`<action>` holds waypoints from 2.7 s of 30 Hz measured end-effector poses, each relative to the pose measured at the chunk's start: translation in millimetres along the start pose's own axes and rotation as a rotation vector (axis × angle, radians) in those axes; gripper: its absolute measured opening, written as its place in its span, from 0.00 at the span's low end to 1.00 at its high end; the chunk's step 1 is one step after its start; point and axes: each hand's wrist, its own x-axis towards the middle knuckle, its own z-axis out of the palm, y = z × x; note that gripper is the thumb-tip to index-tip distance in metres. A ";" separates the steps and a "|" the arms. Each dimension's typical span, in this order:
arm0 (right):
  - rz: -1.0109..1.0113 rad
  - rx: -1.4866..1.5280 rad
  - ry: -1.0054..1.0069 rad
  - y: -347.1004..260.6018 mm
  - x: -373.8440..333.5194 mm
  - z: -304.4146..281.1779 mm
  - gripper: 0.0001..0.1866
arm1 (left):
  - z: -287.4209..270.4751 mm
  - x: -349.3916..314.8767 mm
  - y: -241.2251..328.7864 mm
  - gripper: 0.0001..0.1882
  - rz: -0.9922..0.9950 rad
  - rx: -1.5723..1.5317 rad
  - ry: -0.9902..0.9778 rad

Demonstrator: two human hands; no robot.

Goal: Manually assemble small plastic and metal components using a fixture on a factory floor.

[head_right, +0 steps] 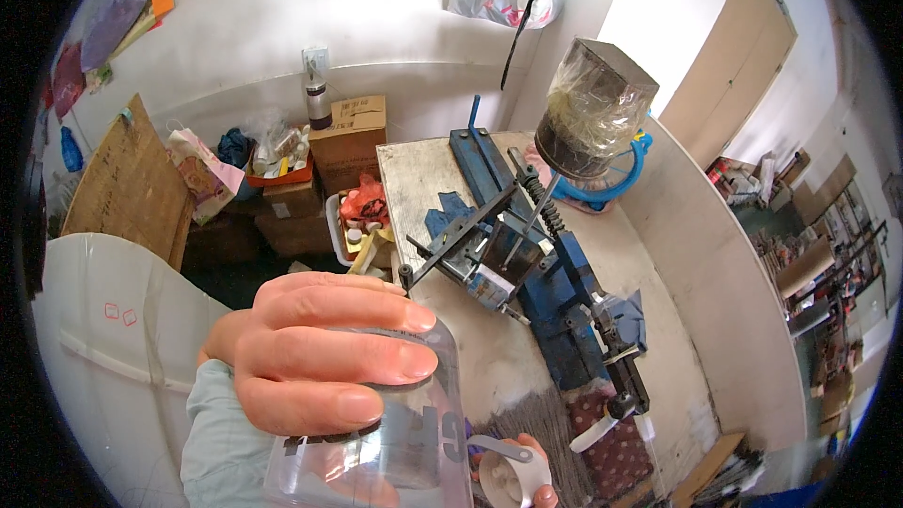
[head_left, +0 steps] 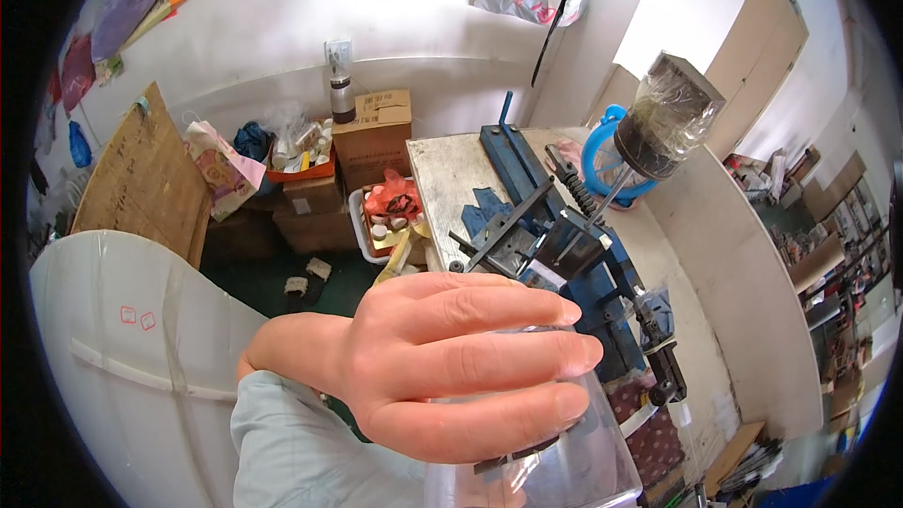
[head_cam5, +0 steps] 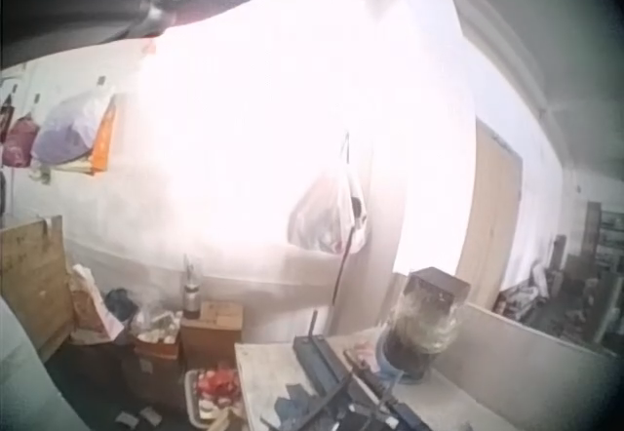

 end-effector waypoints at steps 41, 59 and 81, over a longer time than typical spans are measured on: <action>-0.001 0.373 -0.148 -9.1 -1.1 20.3 0.48 | -8.8 14.6 0.2 0.27 0.037 0.042 -0.055; 0.009 0.355 -0.141 7.2 12.9 4.8 0.47 | 2.6 14.4 -8.8 0.25 0.055 -0.003 -0.031; 0.055 0.275 -0.200 -60.1 -10.0 68.4 0.47 | -8.6 22.7 -6.6 0.26 0.066 0.046 -0.067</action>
